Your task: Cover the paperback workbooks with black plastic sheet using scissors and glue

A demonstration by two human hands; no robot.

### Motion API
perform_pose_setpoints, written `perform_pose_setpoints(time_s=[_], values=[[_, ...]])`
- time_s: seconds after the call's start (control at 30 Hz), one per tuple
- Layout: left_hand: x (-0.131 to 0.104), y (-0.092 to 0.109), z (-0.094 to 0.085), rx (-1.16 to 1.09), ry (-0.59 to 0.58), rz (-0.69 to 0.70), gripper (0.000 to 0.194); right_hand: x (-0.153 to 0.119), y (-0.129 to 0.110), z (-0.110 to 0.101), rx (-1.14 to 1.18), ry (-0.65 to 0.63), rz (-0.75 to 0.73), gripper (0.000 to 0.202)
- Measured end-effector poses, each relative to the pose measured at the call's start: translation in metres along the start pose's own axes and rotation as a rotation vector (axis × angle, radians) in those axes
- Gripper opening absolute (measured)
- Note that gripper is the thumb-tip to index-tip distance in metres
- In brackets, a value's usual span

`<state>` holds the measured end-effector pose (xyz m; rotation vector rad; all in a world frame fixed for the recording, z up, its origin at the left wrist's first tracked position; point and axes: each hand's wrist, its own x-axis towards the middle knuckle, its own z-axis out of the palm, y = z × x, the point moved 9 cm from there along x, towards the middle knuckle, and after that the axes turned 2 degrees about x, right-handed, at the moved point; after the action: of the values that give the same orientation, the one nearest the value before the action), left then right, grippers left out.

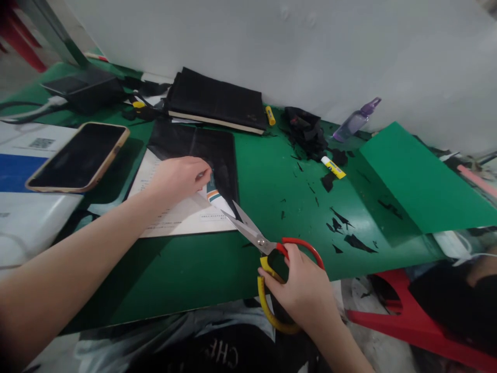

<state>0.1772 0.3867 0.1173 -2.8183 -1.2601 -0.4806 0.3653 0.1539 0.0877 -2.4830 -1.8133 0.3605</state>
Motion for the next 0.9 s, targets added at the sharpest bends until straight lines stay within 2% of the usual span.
perform_pose_setpoints(time_s=[0.4, 0.7, 0.9], values=[[-0.001, 0.0, 0.0, -0.012, -0.032, -0.015, 0.037, 0.012, -0.005, 0.001, 0.031, -0.008, 0.037, 0.056], [0.0, 0.001, -0.001, -0.024, -0.019, 0.006, 0.037, 0.018, -0.015, -0.006, 0.026, 0.033, 0.003, 0.055], [0.0, 0.001, -0.001, -0.027, -0.034, -0.001, 0.035, 0.021, -0.019, -0.003, 0.007, 0.012, 0.009, 0.054]])
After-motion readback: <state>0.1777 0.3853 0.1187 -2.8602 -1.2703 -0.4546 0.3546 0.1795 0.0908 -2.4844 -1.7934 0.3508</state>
